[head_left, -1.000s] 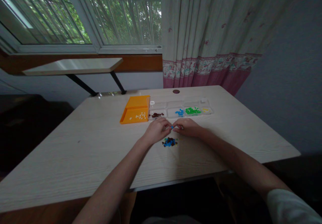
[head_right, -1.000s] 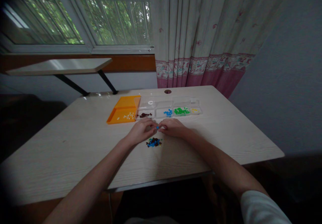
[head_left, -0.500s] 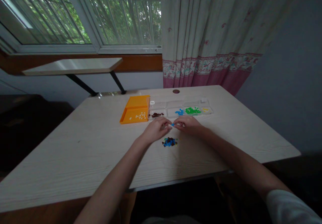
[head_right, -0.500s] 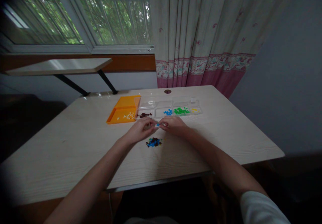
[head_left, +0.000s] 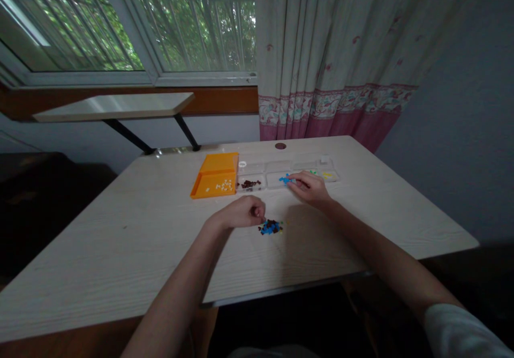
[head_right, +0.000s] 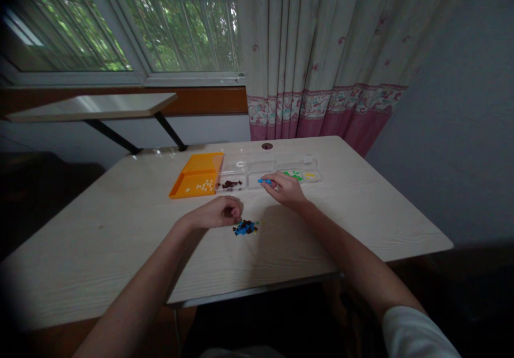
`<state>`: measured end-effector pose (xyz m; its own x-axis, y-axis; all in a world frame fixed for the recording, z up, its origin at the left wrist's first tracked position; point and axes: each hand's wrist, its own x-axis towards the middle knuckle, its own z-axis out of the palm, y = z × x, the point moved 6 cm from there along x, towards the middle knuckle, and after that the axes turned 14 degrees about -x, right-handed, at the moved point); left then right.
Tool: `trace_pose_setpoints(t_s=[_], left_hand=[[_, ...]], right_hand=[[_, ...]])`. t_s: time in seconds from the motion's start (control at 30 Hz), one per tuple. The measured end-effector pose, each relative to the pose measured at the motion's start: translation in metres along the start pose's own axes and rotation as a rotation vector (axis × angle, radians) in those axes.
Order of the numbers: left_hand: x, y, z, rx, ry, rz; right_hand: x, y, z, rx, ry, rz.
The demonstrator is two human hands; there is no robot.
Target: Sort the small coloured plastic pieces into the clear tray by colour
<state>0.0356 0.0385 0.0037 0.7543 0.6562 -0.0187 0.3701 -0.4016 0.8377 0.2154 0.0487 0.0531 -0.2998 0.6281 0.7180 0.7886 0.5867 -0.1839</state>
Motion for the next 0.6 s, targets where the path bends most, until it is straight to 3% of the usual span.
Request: trace_pose_setpoints(t_s=[0.13, 0.33, 0.6], left_hand=[[0.001, 0.000, 0.000, 0.015, -0.012, 0.005], [0.004, 0.002, -0.003, 0.128, 0.069, 0.023], [0.003, 0.012, -0.007, 0.231, 0.129, 0.091]], right_hand=[[0.000, -0.002, -0.001, 0.011, 0.016, -0.017], [0.001, -0.002, -0.001, -0.009, 0.024, -0.031], [-0.001, 0.012, 0.006, -0.051, -0.026, 0.054]])
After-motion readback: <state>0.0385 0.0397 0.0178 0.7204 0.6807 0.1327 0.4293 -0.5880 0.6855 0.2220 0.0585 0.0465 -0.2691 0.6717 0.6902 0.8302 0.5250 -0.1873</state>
